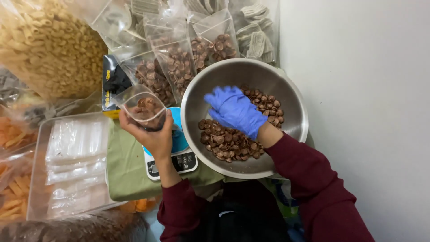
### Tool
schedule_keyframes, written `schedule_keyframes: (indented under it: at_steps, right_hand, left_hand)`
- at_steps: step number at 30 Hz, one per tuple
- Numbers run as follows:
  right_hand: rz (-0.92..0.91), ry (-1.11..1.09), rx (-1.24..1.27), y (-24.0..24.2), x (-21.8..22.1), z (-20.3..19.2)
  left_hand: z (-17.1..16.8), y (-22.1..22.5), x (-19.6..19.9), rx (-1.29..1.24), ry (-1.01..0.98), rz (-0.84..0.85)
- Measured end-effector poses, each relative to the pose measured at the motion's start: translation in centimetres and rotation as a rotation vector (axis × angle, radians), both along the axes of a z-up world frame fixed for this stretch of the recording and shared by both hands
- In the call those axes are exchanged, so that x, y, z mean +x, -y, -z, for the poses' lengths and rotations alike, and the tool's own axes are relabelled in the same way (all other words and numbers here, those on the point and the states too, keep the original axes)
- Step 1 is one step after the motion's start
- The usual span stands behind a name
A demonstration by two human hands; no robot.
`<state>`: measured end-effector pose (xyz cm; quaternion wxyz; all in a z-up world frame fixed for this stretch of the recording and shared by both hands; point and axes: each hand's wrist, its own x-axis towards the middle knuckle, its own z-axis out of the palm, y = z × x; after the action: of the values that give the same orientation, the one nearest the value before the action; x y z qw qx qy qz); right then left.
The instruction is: The person scoops brown spiral-shaped snacks from a metal bowl into a clear plastic bag, places the bag on a digital scale, and adjusts the contents to reach a target weight. The person then seals the bag and sets it aside.
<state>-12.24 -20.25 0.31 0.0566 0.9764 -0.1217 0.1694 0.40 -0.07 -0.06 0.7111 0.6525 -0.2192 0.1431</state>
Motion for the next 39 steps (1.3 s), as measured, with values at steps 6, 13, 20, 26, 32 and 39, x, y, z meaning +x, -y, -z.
schedule_keyframes:
  at_steps: [6,13,20,26,32,39]
  right_hand:
    - [-0.133,-0.433,0.233,0.0,-1.7,-1.7]
    - [-0.109,-0.527,0.378,-1.6,-0.8,-5.1]
    - [-0.068,-0.629,0.487,-2.4,-0.8,-6.2]
    - [-0.062,-0.706,0.526,-1.6,-0.2,-5.2]
    - [0.007,-0.759,0.576,-2.8,0.1,-6.7]
    - [0.027,-0.727,0.618,-2.9,0.0,-6.8]
  left_hand:
    - [-0.5,-0.5,1.3,0.030,0.157,-0.102]
    - [-1.1,-3.0,2.2,0.184,0.183,0.179]
    - [-3.1,-4.2,1.4,0.237,0.122,0.305]
    - [-1.1,-5.1,2.4,0.249,-0.053,0.463]
    - [0.1,-5.3,2.6,0.214,-0.044,0.499]
    - [0.7,-5.8,2.6,0.199,-0.006,0.514]
